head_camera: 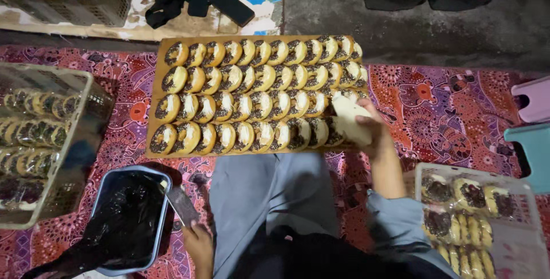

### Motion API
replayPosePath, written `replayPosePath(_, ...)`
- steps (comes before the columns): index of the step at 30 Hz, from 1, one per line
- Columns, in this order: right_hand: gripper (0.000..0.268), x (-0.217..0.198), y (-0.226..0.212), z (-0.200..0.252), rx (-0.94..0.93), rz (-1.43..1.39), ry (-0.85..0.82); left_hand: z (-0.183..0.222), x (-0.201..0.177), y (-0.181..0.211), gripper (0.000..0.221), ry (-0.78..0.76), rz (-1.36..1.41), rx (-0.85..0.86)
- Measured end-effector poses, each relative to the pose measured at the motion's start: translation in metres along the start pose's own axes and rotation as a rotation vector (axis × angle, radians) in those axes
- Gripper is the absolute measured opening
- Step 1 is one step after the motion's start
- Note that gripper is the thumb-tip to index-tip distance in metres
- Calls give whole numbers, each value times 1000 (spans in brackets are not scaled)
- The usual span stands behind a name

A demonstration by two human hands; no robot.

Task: The person uses a grater to sprinkle white topping onto rows of pastries arranged on a wooden board. They then pick up individual pastries and place them into small plastic bags.

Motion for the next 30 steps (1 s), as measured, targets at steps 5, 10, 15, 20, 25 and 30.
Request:
replayPosePath(5,52,54,22,-7,-222,209,-347,-34,-8,60,28,-151,521,-172)
replayPosePath(10,57,121,64,-34,17,131,-107,-83,6,108,37,-389,803,-161)
replayPosePath(15,75,204,113,-89,-101,452,-167,-159,57,135,37,-613,935,-156)
replayPosePath(20,72,270,163,-151,-286,898,-232,-243,105,149,36,-709,776,-225)
replayPosePath(25,62,327,220,-226,-504,1366,-338,-307,142,162,20,-756,986,52)
replayPosePath(30,38,354,264,-273,-151,1360,-213,-343,179,168,38,-741,903,-65)
Point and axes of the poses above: each hand's wrist, its own z-axis away from the middle knuckle, its own x-axis out of the palm, y = z × x, the point moved 3 cm from there along -z, towards the middle knuckle, and after that the axes turned 10 degrees about -z, right-handed, at the moved point
